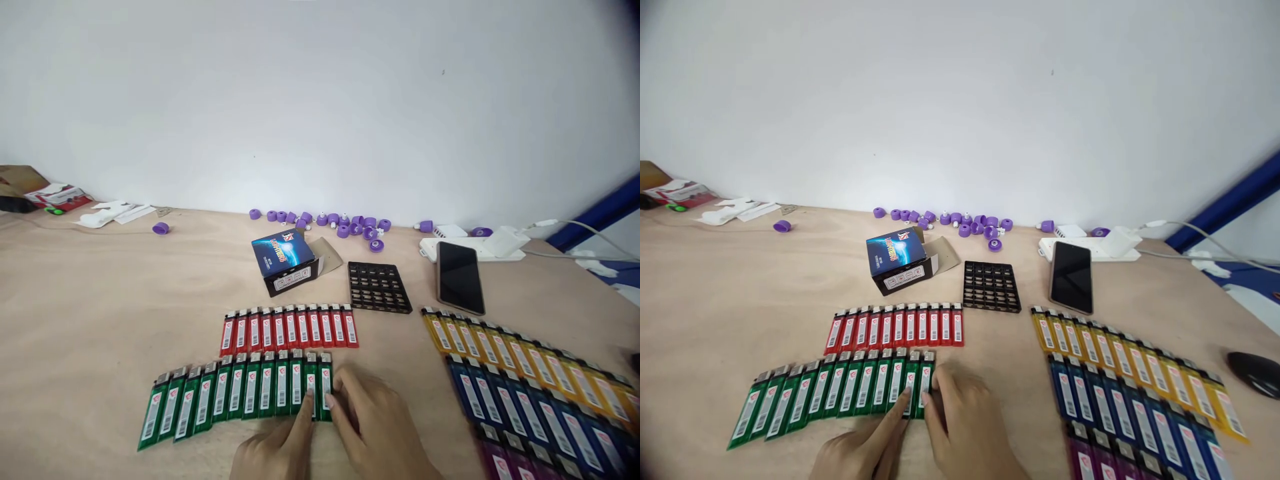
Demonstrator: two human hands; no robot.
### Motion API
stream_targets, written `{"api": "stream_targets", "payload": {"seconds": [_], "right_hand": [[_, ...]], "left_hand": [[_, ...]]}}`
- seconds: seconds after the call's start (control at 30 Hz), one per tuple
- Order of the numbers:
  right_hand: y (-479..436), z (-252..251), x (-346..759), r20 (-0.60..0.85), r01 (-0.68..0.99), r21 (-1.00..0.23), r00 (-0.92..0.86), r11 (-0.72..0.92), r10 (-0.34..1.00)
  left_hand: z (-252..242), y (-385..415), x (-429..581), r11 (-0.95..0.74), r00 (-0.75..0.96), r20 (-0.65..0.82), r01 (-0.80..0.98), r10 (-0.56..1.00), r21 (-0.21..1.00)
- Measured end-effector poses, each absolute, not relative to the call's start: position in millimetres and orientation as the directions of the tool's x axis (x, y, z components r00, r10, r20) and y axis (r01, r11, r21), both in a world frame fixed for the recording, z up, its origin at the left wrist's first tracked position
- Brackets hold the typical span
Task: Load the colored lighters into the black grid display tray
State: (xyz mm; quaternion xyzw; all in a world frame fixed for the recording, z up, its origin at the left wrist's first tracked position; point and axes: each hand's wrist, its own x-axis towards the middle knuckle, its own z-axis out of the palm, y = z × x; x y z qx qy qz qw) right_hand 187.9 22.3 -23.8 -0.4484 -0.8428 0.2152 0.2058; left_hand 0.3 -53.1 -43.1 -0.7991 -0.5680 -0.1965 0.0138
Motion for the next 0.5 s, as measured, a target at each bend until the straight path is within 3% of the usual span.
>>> {"api": "stream_targets", "payload": {"seconds": [0.27,0.5], "right_hand": [[22.4,-22.7,190.3,0.146,0.65,-0.568,-0.523,0.505,0.839],[23.4,-24.6,189.3,0.12,0.661,-0.562,-0.53,0.497,0.84]], "left_hand": [[-43.0,-52.1,-1.5,-0.389,0.336,0.311,0.912,0.889,0.129],[-44.2,-53.0,5.3,-0.314,0.257,0.324,0.939,0.911,0.138]]}}
